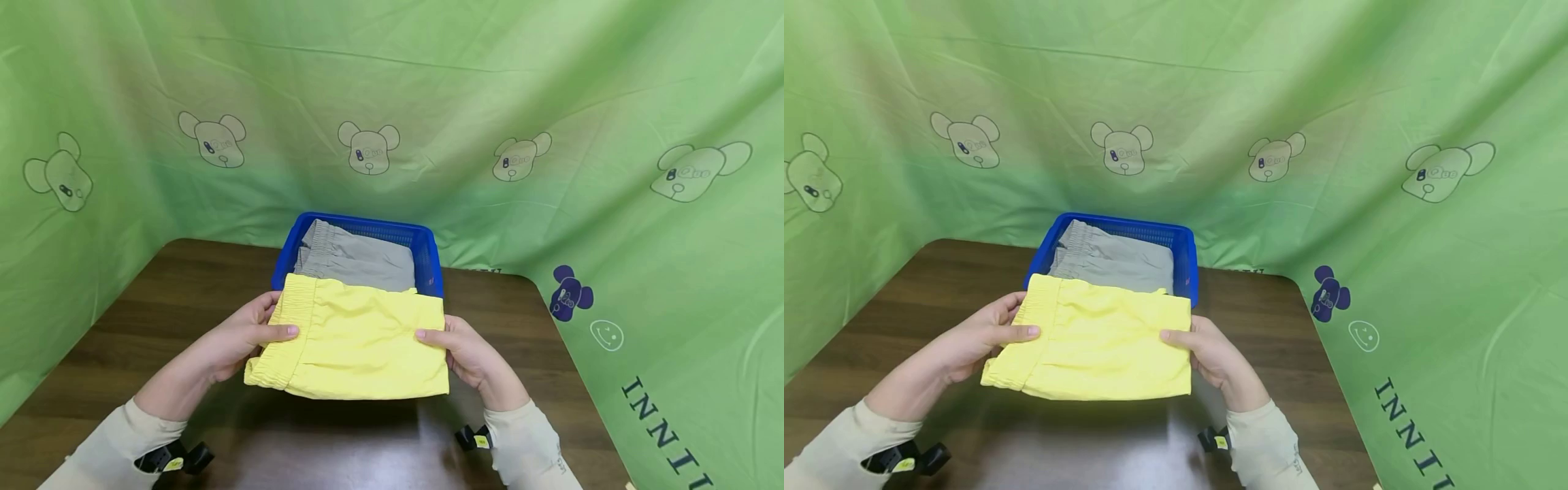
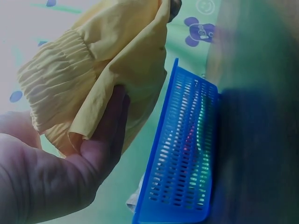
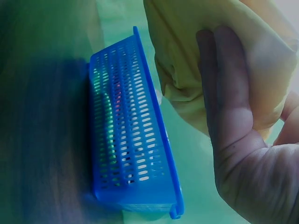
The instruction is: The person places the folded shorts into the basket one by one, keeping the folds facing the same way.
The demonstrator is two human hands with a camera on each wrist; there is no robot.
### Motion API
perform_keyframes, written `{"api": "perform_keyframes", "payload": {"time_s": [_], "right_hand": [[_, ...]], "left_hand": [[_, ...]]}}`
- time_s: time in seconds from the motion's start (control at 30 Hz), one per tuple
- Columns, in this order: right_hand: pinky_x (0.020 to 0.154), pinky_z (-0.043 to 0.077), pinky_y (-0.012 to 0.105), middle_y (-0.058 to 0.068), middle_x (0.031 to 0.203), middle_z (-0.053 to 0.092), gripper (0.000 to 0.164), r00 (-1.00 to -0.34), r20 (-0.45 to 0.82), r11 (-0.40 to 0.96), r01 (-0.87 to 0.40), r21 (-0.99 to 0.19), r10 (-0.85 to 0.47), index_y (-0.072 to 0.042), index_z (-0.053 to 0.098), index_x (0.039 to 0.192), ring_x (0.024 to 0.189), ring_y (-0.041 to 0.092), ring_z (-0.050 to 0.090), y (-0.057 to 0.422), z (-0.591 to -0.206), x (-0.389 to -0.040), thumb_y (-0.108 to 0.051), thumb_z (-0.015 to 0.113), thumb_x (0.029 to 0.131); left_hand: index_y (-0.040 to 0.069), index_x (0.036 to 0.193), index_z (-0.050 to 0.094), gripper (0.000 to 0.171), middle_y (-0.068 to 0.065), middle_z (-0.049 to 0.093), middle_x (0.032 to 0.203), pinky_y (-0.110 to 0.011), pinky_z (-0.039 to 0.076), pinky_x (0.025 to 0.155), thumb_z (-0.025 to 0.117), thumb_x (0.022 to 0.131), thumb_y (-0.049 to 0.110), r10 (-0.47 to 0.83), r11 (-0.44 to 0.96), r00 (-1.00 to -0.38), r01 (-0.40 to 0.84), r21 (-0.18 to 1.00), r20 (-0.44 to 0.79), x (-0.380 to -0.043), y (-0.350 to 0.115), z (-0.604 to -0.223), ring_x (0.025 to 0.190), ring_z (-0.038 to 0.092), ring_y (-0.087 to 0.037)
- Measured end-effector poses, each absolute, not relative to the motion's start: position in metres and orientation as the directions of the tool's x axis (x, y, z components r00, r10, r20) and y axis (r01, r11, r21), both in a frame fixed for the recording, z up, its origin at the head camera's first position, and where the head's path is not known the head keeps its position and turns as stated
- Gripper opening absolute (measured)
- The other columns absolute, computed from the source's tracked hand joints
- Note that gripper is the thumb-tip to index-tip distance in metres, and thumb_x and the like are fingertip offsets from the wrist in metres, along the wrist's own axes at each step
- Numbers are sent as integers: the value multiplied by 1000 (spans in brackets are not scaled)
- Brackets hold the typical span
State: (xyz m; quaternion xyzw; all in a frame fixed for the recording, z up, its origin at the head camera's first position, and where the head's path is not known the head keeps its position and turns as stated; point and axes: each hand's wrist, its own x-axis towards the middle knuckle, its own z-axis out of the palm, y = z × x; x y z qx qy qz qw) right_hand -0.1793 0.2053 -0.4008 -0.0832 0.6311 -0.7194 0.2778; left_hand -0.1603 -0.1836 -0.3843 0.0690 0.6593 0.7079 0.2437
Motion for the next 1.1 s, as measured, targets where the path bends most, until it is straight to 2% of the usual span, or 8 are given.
{"api": "perform_keyframes", "payload": {"time_s": [0.43, 0.67, 1.1], "right_hand": [[79, 61, 46, 10, 106, 78, 29, -842, -221, -20, 265, -964, -493, 3, 55, 127, 93, 25, 77, 204, -383, -186, -11, 61, 102], [79, 61, 45, 9, 105, 78, 32, -857, -204, 4, 229, -973, -473, 4, 54, 129, 92, 25, 77, 203, -373, -194, -13, 61, 102], [78, 62, 43, 8, 104, 78, 33, -873, -190, 31, 197, -980, -449, 5, 53, 130, 91, 24, 77, 203, -372, -209, -13, 59, 103]], "left_hand": [[8, 159, 10, 85, -11, 68, 119, -46, 62, 78, 69, 99, 16, 422, 16, -879, -238, 971, -222, -165, -183, -366, 93, 76, -28], [7, 158, 11, 82, -11, 67, 119, -46, 62, 78, 68, 99, 16, 404, 43, -892, -202, 979, -201, -172, -182, -357, 93, 76, -27], [9, 159, 13, 80, -9, 68, 119, -44, 62, 78, 67, 100, 16, 376, 97, -898, -206, 974, -228, -193, -178, -352, 92, 75, -25]]}}
